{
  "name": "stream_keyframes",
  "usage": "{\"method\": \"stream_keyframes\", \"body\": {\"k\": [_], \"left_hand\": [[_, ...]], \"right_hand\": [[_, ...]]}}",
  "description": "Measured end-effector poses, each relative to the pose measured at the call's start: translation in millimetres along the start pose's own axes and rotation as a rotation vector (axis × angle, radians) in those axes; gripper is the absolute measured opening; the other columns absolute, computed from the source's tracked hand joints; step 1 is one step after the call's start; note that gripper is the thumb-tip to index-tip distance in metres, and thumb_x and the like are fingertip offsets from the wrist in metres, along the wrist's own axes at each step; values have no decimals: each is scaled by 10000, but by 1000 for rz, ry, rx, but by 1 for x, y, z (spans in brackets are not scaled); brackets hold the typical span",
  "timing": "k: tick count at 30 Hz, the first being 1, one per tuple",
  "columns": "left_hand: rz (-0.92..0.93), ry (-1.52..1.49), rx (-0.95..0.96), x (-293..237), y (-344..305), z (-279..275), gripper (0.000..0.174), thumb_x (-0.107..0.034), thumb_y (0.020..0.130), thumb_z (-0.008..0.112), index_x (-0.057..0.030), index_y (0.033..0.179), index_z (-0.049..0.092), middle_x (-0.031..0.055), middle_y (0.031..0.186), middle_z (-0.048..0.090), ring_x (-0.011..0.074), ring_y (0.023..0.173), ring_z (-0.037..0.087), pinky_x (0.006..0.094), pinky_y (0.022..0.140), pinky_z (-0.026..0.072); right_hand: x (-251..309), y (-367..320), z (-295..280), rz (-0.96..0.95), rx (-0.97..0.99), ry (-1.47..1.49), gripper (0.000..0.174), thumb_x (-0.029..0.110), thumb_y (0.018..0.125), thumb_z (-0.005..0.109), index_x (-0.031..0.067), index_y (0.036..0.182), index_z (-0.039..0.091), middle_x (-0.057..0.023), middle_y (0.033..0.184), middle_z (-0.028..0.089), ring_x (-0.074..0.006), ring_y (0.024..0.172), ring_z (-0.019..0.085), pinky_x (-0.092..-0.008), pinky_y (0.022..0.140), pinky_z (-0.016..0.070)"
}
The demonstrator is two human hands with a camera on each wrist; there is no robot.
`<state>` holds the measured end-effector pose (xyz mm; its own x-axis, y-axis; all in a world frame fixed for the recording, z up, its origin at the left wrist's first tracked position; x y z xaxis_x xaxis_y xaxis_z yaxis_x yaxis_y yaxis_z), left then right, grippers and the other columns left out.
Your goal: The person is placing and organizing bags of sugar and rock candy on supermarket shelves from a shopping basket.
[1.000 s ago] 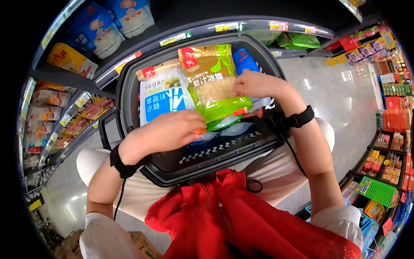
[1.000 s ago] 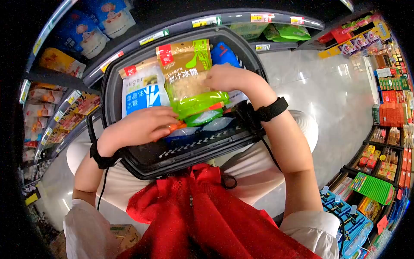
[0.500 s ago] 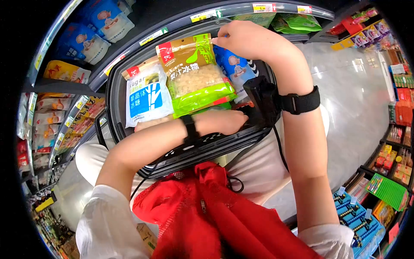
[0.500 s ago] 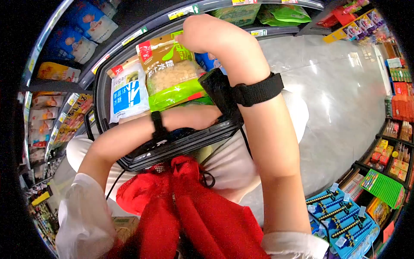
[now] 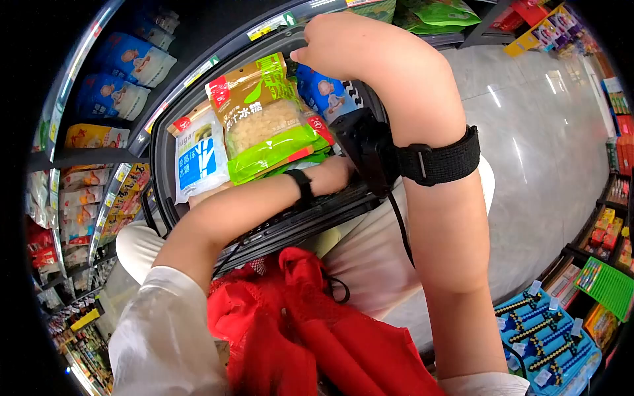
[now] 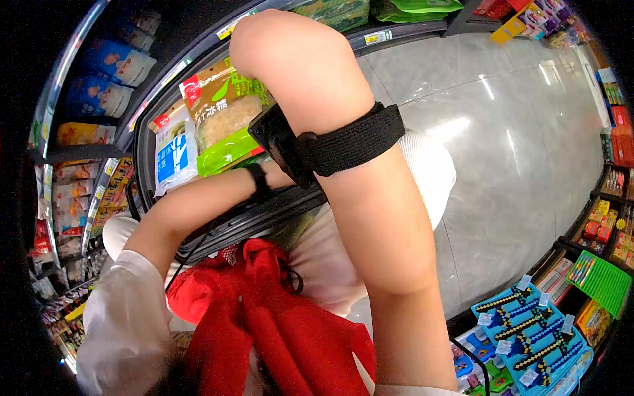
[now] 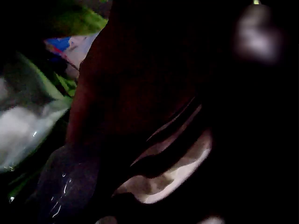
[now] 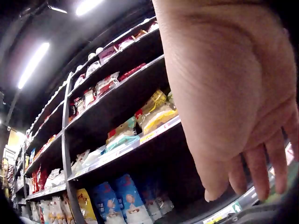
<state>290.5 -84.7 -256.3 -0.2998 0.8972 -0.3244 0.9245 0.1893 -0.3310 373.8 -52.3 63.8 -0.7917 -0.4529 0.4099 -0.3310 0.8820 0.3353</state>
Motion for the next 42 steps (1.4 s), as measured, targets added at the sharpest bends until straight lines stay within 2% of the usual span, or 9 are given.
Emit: {"method": "stream_keyframes", "body": {"k": [4, 7, 13, 17, 21, 25, 33, 35, 42], "left_hand": [[69, -119, -343, -6, -46, -60, 161, -65, 691, 499, 41, 689, 620, 234, 660, 584, 357, 622, 601, 400, 546, 487], [-198, -130, 194, -73, -114, -202, 141, -40, 790, 476, 0, 882, 574, 201, 793, 581, 335, 796, 578, 370, 667, 459], [-224, -258, -678, -64, -225, -321, 146, -25, 798, 504, 20, 906, 590, 154, 801, 613, 254, 736, 601, 306, 692, 459], [-286, -20, -1484, -43, -328, -345, 175, -91, 883, 463, 11, 991, 554, 91, 941, 599, 186, 815, 592, 294, 708, 472], [-233, -1035, -1908, -4, -345, -343, 321, -279, 899, 449, -30, 1102, 466, 98, 1027, 567, 182, 886, 573, 322, 745, 495], [-129, -1445, -1718, 34, -306, -300, 378, -320, 902, 429, -42, 1156, 411, 93, 1098, 525, 175, 978, 530, 311, 844, 435], [-513, -2281, -894, 54, -262, -181, 331, -296, 905, 415, -39, 1113, 430, 99, 1018, 539, 193, 870, 568, 306, 720, 505], [144, -2834, -406, 49, -250, -168, 330, -265, 902, 403, -23, 1125, 429, 92, 935, 541, 184, 766, 569, 277, 660, 505], [300, -2909, 46, 35, -262, -178, 585, -414, 842, 422, 76, 1161, 377, 118, 809, 475, 179, 626, 485, 246, 504, 409]], "right_hand": [[2, 3, -13, 7, -74, 124, 327, 300, 857, 467, 51, 1066, 503, -173, 1059, 494, -369, 941, 497, -541, 765, 378], [-16, 33, -3, 439, 244, -51, 362, 328, 827, 490, -8, 879, 615, -189, 782, 607, -319, 730, 585, -372, 667, 459], [-29, 36, -18, 393, 145, 103, 454, 436, 834, 481, 16, 963, 597, -102, 807, 619, -185, 759, 588, -310, 658, 444], [-48, 35, -36, 516, -446, 874, 501, 457, 846, 448, 5, 1036, 549, -117, 934, 615, -183, 871, 579, -348, 779, 440], [8, 76, 19, 238, -178, 1641, 535, 447, 871, 398, 81, 1261, 379, -95, 1242, 454, -217, 1099, 460, -380, 920, 365], [100, 90, 54, -35, 128, 2446, 540, 445, 871, 390, 106, 1288, 339, -87, 1280, 412, -237, 1141, 417, -402, 959, 329], [81, 89, 130, 407, -49, 1610, 580, 400, 871, 450, 41, 1290, 272, -100, 1203, 459, -212, 1139, 412, -382, 981, 291], [90, 91, 126, 425, -197, 1448, 576, 292, 864, 506, 46, 1307, 233, -110, 1200, 458, -201, 1132, 418, -369, 970, 297], [99, 97, 155, 548, 298, 1590, 514, 221, 817, 581, 34, 1234, 346, -97, 1171, 483, -198, 1064, 479, -347, 877, 399]]}}
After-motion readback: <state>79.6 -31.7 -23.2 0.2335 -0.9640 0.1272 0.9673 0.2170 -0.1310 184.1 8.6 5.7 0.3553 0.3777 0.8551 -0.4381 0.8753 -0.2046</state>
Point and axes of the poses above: each hand's wrist, its own y-axis towards the middle knuckle, its own z-axis out of the palm, x = y × z, the point moved 6 cm from there along y, towards the middle knuckle
